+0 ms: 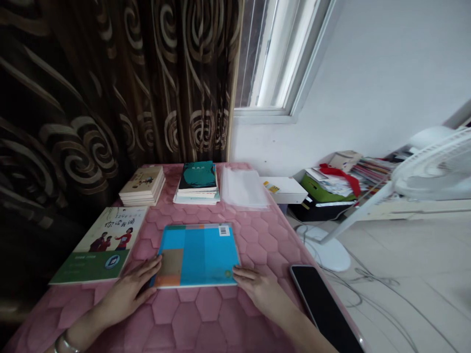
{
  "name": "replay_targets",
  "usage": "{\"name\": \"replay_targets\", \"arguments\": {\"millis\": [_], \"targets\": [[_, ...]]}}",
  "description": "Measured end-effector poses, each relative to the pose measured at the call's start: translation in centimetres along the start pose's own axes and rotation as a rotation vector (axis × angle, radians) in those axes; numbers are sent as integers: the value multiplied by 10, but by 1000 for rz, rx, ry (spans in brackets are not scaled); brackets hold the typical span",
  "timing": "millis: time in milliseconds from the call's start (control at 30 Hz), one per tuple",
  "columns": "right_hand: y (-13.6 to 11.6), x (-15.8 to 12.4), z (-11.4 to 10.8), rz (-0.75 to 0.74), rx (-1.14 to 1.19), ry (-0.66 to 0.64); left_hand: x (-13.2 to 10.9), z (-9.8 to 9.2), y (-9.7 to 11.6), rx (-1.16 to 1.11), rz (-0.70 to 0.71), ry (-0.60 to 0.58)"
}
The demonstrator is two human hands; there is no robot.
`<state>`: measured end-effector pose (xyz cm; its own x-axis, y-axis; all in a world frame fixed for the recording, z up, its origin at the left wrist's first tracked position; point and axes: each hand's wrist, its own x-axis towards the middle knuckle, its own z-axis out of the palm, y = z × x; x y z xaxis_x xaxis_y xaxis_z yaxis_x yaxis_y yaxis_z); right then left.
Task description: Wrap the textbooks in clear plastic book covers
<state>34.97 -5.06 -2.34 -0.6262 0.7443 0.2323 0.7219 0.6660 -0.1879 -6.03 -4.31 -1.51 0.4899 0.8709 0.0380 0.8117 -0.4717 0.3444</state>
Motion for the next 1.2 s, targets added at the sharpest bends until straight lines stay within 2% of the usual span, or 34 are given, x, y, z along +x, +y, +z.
{"name": "replay_targets", "arguments": {"millis": [167,267,367,433,533,600,700,867,1033,1200], "targets": [[-3,12,-6,99,100,57,8,-9,0,-125,-47,-18],[-2,19,-6,150,202,136,14,-9,-6,-251,-68,25],[3,31,-9,275,292,239,24,-5,-12,-426,-151,136],[10,43,-14,393,369,319,33,1,-15,-523,-261,266],[25,68,-25,530,485,416,45,14,-15,-490,-373,409],[37,88,-34,564,536,454,49,22,-13,-356,-374,383],[57,121,-49,574,603,507,49,30,-11,-166,-303,310],[91,182,-64,652,784,592,46,38,-13,-9,-259,295],[120,235,-56,740,855,629,44,41,-10,56,-292,237],[136,263,-36,818,867,627,43,42,-4,102,-303,228]]}}
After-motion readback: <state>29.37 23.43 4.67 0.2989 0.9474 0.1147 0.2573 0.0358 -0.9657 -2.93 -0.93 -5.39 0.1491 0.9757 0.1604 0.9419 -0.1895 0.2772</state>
